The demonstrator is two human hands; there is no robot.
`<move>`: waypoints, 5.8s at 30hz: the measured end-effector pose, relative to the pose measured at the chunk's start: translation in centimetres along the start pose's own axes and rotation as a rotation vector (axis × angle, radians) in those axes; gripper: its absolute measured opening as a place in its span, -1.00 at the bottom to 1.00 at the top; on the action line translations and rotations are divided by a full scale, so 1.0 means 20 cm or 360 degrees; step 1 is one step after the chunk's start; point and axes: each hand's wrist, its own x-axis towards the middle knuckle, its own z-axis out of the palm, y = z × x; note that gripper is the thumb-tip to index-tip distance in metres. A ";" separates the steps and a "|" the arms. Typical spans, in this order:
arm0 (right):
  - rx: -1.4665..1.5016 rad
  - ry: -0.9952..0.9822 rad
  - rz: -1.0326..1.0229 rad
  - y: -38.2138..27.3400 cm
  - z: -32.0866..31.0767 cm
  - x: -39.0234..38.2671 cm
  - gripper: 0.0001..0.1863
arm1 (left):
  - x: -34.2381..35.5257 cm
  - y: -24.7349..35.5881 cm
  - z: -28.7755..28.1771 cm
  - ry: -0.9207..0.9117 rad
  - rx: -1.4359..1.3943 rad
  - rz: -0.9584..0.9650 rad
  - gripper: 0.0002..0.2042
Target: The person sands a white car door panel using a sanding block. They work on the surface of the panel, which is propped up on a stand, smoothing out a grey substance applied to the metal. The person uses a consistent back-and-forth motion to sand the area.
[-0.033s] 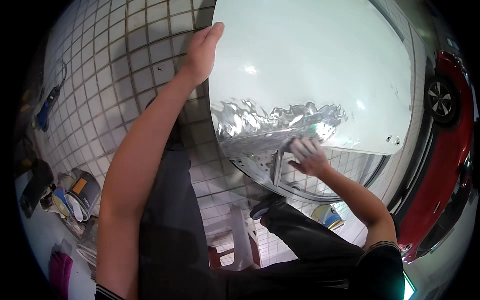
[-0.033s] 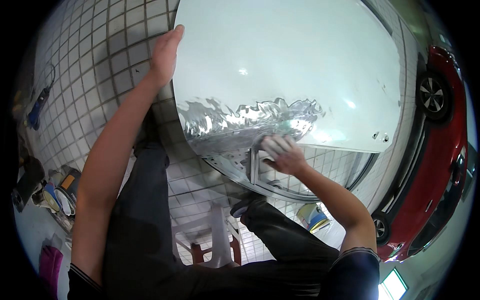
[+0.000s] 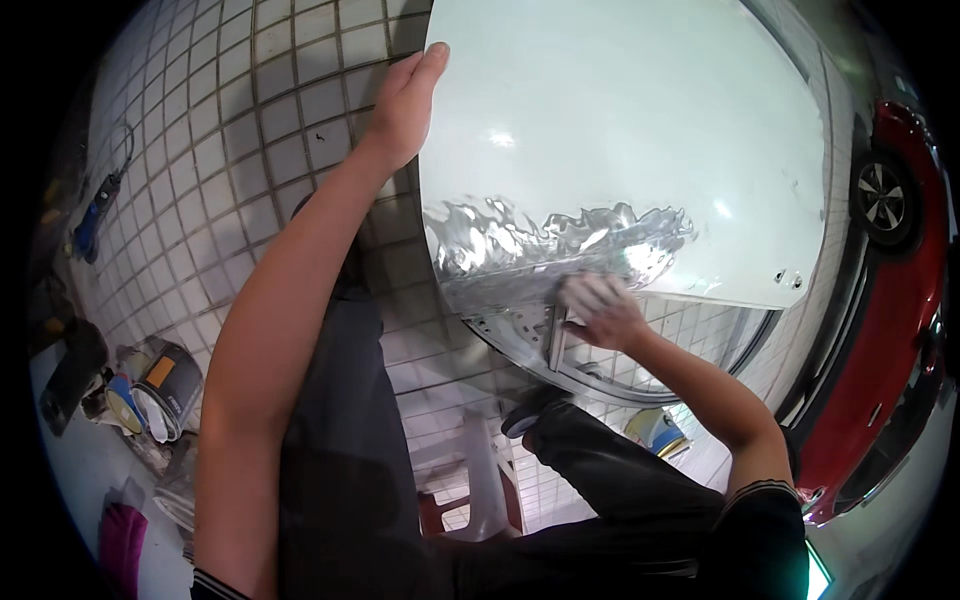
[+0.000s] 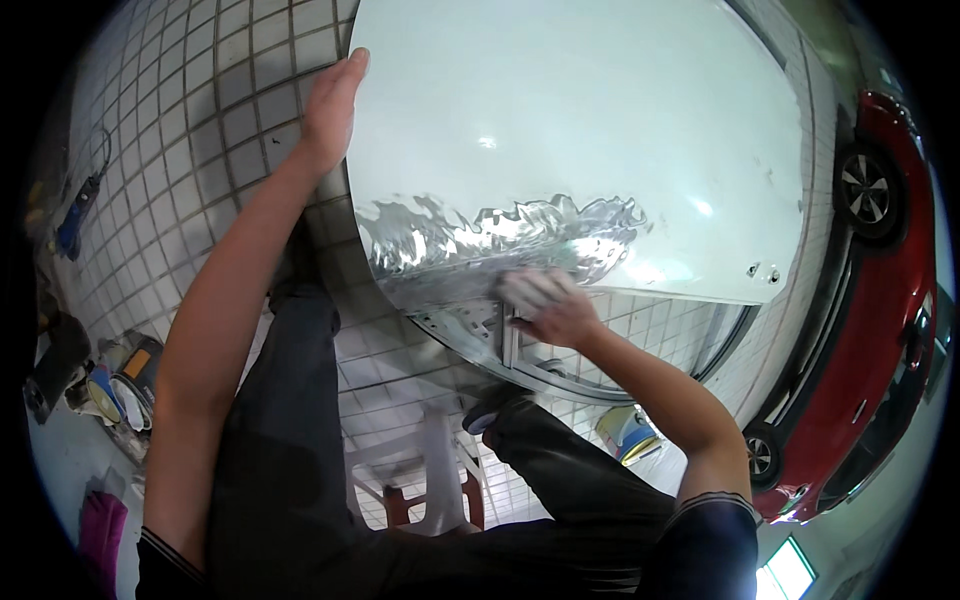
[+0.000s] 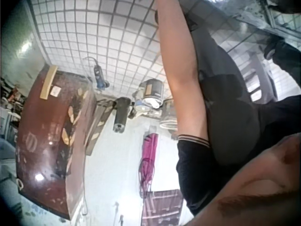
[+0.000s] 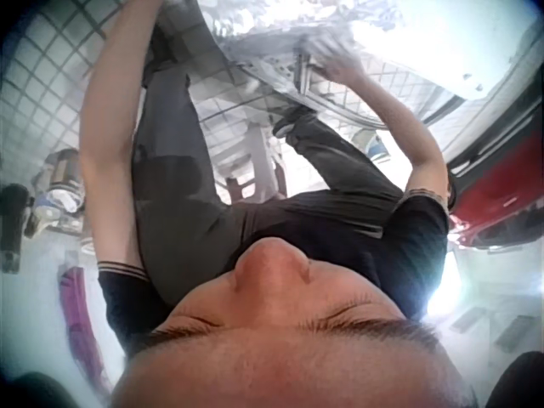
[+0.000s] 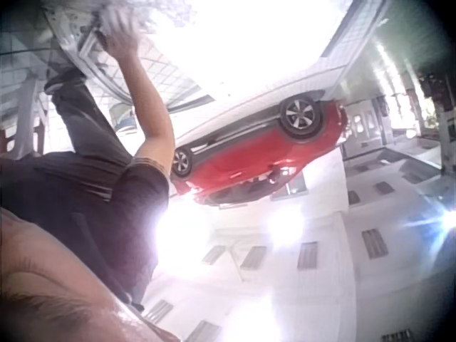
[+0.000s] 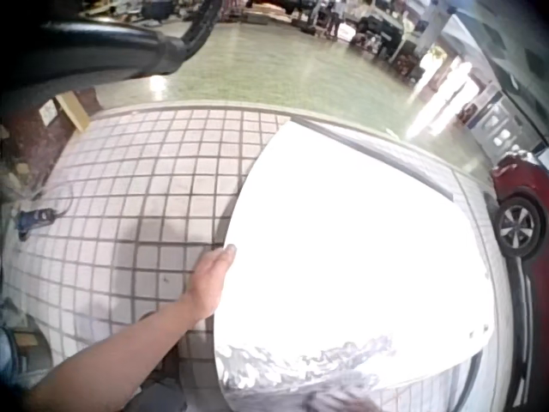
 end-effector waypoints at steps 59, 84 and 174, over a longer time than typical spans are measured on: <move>0.0175 0.0213 0.0031 0.05 -0.16 -0.02 -0.35 | 0.00 0.01 -0.03 -0.0033 -0.0058 -0.0086 -0.56; 0.0515 0.0697 0.0613 -0.34 -0.52 1.10 -0.05 | 0.01 -0.04 -0.03 -0.0069 -0.0192 -0.0097 -0.53; 0.0223 0.1104 0.1685 0.48 -0.07 -0.15 -0.18 | 0.02 -0.08 -0.05 0.0156 -0.0161 -0.0245 -0.37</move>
